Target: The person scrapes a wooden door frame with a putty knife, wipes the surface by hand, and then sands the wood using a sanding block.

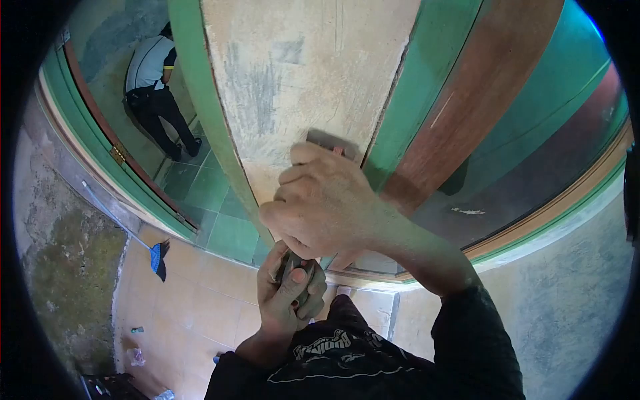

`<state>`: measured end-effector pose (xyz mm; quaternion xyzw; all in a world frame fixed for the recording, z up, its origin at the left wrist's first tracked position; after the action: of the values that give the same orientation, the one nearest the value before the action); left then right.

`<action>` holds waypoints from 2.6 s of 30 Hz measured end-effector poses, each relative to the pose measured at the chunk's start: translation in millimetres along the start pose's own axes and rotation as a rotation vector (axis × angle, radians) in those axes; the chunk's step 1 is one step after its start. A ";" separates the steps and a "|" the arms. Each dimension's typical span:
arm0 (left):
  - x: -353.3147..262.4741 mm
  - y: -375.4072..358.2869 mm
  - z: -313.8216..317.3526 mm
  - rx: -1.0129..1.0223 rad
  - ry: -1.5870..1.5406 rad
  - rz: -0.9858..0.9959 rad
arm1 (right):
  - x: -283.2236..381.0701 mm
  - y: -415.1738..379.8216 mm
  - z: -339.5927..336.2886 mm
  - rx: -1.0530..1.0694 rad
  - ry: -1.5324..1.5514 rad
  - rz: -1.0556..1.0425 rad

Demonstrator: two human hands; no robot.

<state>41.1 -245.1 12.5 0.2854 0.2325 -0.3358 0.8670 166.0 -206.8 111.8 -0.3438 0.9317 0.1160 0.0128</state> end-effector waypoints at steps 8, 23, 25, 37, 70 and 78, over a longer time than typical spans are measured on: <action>5.8 9.8 0.1 -0.012 0.138 0.034 | -7.5 -1.5 -9.8 -0.118 -0.098 0.017; 6.2 14.5 2.0 -0.034 0.177 0.055 | -3.4 0.5 -4.4 -0.139 -0.145 -0.046; 2.8 3.8 3.4 -0.050 0.226 0.038 | -6.7 -2.6 -5.0 -0.044 -0.097 -0.074; -18.5 17.2 -1.1 0.144 0.373 -0.077 | -7.1 2.0 -26.7 -0.188 -0.204 -0.005; -12.1 6.1 6.9 0.027 0.166 -0.137 | -5.1 2.3 -17.5 -0.096 -0.166 -0.049; -27.2 13.5 8.8 0.117 0.172 -0.222 | -5.8 1.4 -25.3 -0.230 -0.100 0.046</action>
<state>34.5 -230.3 39.7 0.3359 0.3160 -0.4167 0.7833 170.9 -207.8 137.3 -0.3154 0.9181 0.2395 0.0171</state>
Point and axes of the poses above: each hand's wrist, its own y-axis towards the middle knuckle, its own z-axis out of the palm, x = y × z, the point moved 2 cm from there along y, towards the middle knuckle, and after that the axes turned 13 degrees about x, right-handed, at the moved point
